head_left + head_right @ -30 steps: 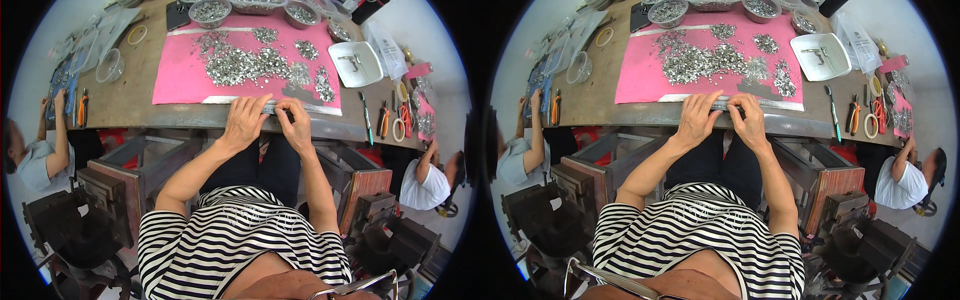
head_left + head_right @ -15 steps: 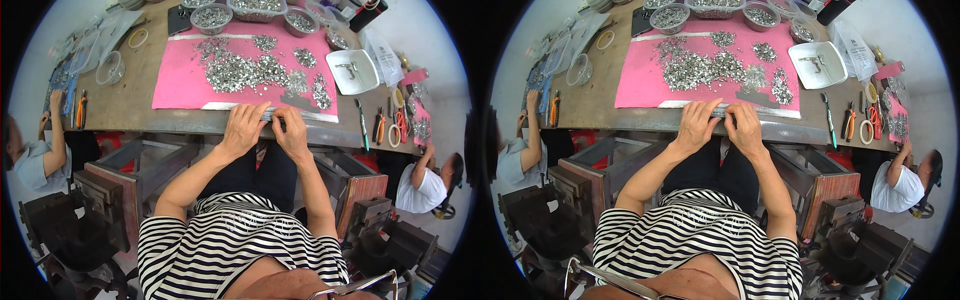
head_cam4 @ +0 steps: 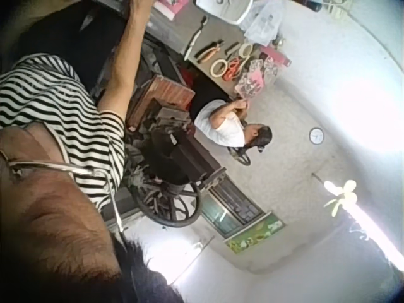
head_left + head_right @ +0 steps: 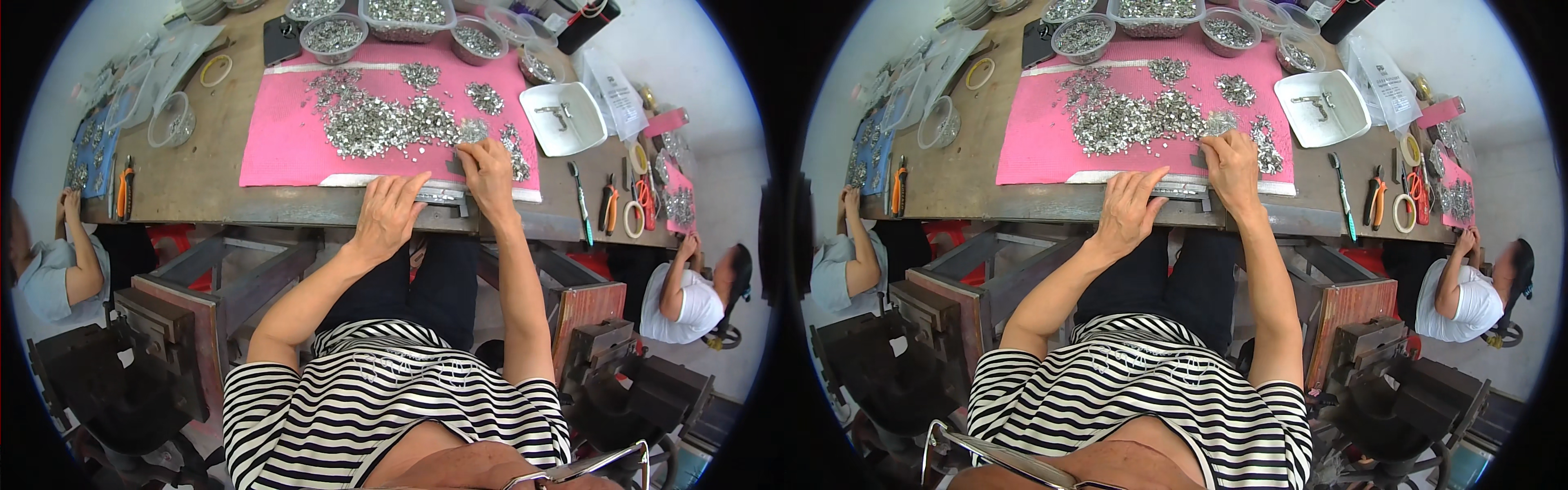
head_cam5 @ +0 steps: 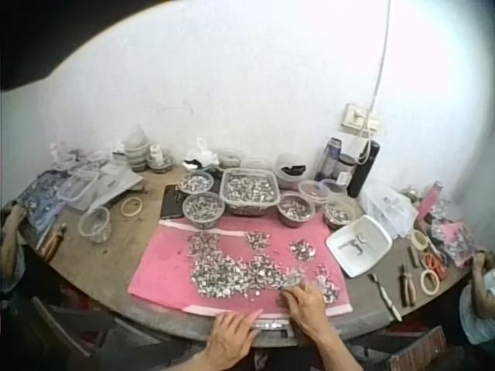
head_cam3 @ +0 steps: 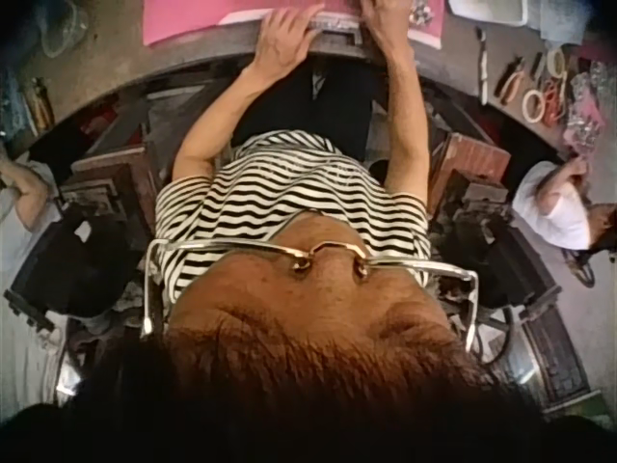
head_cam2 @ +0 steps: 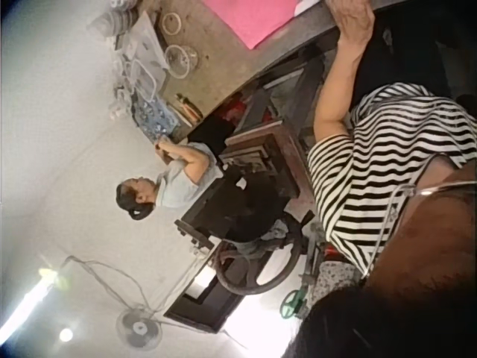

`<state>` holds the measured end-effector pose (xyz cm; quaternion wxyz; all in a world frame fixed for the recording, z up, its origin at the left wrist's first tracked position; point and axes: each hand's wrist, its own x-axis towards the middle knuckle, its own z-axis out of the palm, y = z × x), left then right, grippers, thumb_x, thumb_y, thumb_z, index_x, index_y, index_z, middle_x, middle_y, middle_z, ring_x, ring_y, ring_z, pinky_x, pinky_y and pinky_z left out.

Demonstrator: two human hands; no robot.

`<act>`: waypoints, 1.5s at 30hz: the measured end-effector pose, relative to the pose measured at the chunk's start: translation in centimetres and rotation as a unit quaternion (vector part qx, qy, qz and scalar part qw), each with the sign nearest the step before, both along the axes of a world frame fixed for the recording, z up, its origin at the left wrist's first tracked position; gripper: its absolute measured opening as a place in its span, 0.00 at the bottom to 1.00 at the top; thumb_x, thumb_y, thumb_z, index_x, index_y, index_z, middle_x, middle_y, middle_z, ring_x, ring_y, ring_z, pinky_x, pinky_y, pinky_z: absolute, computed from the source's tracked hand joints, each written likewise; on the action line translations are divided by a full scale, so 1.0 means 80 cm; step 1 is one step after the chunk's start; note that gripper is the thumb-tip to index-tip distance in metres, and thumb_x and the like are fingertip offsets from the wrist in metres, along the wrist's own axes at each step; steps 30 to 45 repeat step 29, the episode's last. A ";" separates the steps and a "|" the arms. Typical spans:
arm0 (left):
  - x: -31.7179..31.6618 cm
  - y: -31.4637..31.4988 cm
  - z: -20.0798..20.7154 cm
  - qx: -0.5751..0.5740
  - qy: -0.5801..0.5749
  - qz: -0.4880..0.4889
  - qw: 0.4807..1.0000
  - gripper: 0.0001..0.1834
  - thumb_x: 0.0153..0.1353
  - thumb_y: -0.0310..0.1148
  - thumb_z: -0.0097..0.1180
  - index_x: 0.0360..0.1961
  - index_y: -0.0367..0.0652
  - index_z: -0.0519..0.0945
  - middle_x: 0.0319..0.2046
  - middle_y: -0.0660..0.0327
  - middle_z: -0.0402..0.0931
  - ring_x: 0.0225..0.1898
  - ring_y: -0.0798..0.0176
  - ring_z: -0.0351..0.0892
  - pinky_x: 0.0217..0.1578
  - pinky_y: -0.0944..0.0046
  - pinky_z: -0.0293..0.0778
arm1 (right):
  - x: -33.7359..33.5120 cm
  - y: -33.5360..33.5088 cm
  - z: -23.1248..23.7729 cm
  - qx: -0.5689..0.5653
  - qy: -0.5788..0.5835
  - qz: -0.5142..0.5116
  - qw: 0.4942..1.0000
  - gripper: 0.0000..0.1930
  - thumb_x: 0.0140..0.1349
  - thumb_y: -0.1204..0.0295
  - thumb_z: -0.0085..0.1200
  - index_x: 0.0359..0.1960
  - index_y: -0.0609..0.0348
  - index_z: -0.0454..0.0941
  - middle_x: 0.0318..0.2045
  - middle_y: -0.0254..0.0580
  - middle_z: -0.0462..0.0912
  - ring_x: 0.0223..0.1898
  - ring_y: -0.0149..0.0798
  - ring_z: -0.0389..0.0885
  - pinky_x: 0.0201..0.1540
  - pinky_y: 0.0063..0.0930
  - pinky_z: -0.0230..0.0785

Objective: The person loads small metal pieces into a metal jig by hand, places the jig into a press machine, operates the press, and then resumes inserting metal pieces into the jig.

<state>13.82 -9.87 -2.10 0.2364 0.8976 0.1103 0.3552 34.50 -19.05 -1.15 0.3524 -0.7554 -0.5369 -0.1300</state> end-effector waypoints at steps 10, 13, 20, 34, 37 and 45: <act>-0.001 0.000 0.000 0.004 0.000 0.000 1.000 0.31 0.58 0.26 0.66 0.64 0.40 0.73 0.44 0.55 0.78 0.45 0.51 0.75 0.51 0.52 0.68 | -0.002 0.004 0.000 -0.042 -0.049 0.016 0.998 0.05 0.59 0.76 0.64 0.35 0.57 0.81 0.30 0.38 0.78 0.36 0.42 0.78 0.43 0.39 0.64; -0.002 0.001 -0.002 -0.005 0.002 0.003 1.000 0.32 0.57 0.26 0.66 0.64 0.41 0.73 0.44 0.55 0.78 0.45 0.51 0.75 0.51 0.52 0.68 | -0.022 -0.011 0.016 -0.018 0.089 0.058 0.994 0.05 0.59 0.78 0.63 0.35 0.59 0.79 0.31 0.40 0.80 0.34 0.43 0.80 0.43 0.39 0.66; 0.000 0.001 -0.001 0.002 0.000 0.006 1.000 0.32 0.58 0.26 0.66 0.65 0.41 0.72 0.43 0.55 0.77 0.45 0.51 0.75 0.50 0.51 0.68 | -0.063 -0.045 0.028 -0.037 0.263 0.108 0.958 0.03 0.62 0.80 0.59 0.36 0.66 0.78 0.37 0.44 0.83 0.38 0.38 0.82 0.45 0.30 0.73; -0.002 0.000 -0.004 -0.003 -0.001 0.008 1.000 0.33 0.58 0.27 0.66 0.66 0.43 0.72 0.43 0.56 0.77 0.46 0.52 0.75 0.51 0.51 0.68 | -0.060 -0.049 0.028 -0.057 0.253 0.098 0.961 0.03 0.62 0.79 0.58 0.35 0.65 0.78 0.39 0.44 0.84 0.40 0.39 0.82 0.47 0.29 0.72; -0.002 0.000 -0.004 -0.003 -0.001 0.008 1.000 0.33 0.58 0.27 0.66 0.66 0.43 0.72 0.43 0.56 0.77 0.46 0.52 0.75 0.51 0.51 0.68 | -0.060 -0.049 0.028 -0.057 0.253 0.098 0.961 0.03 0.62 0.79 0.58 0.35 0.65 0.78 0.39 0.44 0.84 0.40 0.39 0.82 0.47 0.29 0.72; -0.002 0.000 -0.004 -0.003 -0.001 0.008 1.000 0.33 0.58 0.27 0.66 0.66 0.43 0.72 0.43 0.56 0.77 0.46 0.52 0.75 0.51 0.51 0.68 | -0.060 -0.049 0.028 -0.057 0.253 0.098 0.961 0.03 0.62 0.79 0.58 0.35 0.65 0.78 0.39 0.44 0.84 0.40 0.39 0.82 0.47 0.29 0.72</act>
